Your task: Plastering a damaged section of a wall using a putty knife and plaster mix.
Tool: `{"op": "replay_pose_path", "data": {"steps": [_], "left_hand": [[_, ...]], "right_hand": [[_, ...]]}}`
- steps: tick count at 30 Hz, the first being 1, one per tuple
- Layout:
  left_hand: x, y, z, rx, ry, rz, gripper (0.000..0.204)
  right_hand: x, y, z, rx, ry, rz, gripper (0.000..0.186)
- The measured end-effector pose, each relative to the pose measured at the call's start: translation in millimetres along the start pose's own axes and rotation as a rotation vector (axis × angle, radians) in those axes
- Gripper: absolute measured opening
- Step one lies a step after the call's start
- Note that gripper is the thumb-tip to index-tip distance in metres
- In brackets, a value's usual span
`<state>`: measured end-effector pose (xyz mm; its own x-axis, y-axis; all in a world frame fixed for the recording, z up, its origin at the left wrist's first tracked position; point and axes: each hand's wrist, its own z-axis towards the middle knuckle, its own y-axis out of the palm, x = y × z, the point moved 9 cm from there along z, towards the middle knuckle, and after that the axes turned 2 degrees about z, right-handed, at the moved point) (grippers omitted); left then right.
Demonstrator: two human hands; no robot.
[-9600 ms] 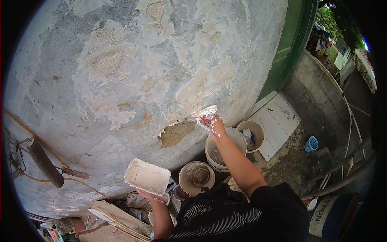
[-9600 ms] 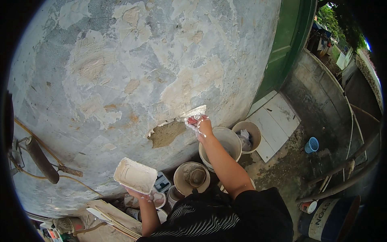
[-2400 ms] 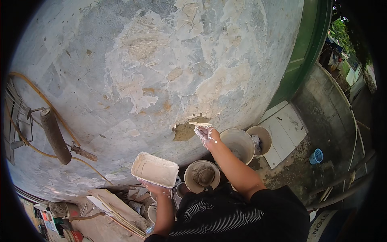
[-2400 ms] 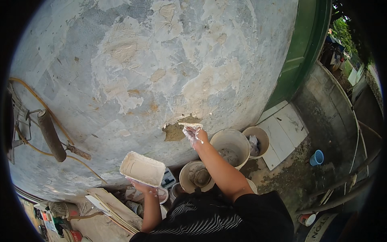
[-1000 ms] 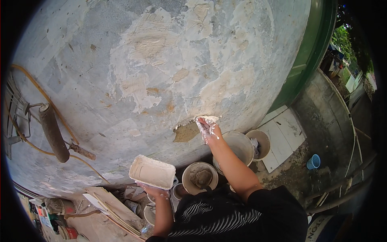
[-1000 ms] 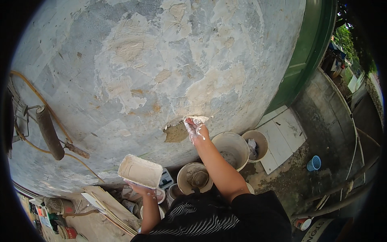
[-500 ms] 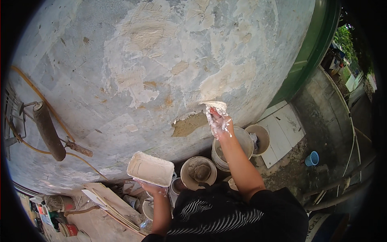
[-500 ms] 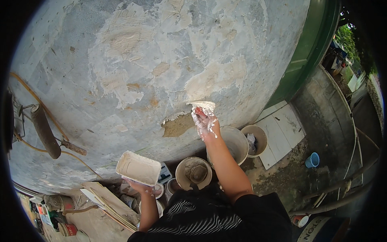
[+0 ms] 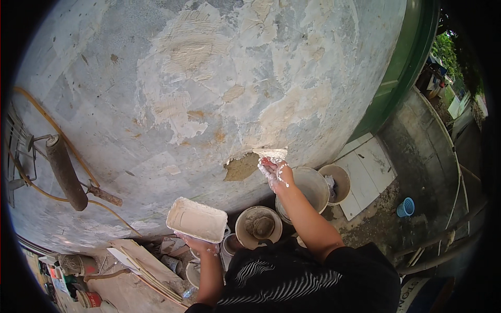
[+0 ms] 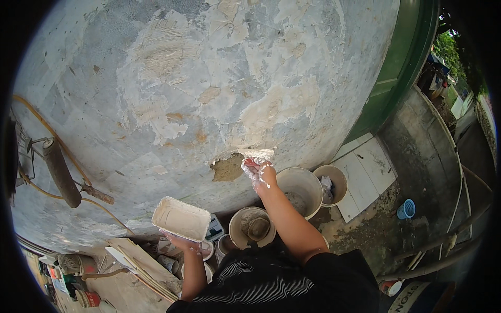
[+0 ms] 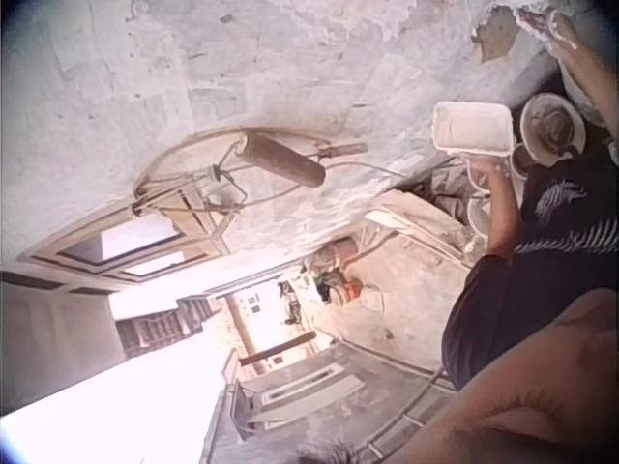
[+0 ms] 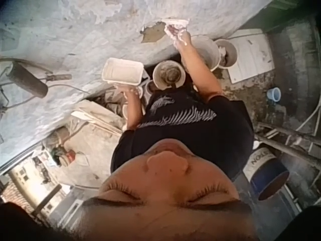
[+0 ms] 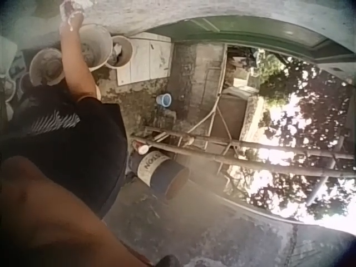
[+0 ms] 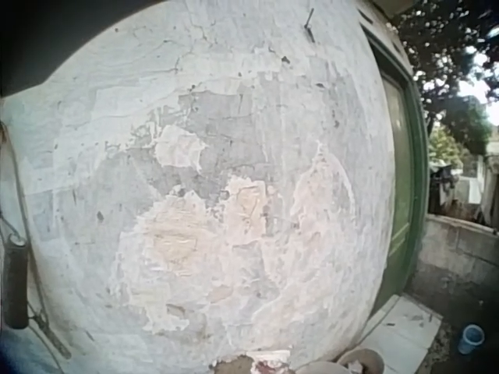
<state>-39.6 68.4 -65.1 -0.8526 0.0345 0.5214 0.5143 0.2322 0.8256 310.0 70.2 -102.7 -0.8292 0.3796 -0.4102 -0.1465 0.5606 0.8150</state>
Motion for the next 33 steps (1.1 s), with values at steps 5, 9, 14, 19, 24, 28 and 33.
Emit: {"op": "replay_pose_path", "data": {"steps": [5, 9, 14, 19, 24, 28, 33], "left_hand": [[4, -1, 1, -0.014, 0.014, 0.006, 0.061], [2, -6, 4, 0.007, 0.007, 0.010, 0.061], [-3, -4, 6, -0.020, 0.010, 0.053, 0.061], [-7, -4, 9, -0.025, -0.003, 0.045, 0.062], [-13, 2, 6, -0.102, -0.078, -0.055, 0.061], [-13, 7, 5, -0.111, -0.068, -0.052, 0.060], [-12, 8, 7, -0.093, -0.046, -0.056, 0.060]], "right_hand": [[-3, 17, -4, -0.038, 0.017, -0.008, 0.027], [-5, 20, -4, -0.027, 0.036, 0.065, 0.025], [-11, 35, -12, -0.148, 0.028, 0.074, 0.028], [-8, 11, -26, -0.086, 0.060, 0.071, 0.029], [9, -19, -25, 0.008, 0.088, 0.061, 0.030], [13, -20, -16, 0.050, 0.071, 0.040, 0.032], [4, 12, -6, -0.033, 0.055, 0.027, 0.033]]}}
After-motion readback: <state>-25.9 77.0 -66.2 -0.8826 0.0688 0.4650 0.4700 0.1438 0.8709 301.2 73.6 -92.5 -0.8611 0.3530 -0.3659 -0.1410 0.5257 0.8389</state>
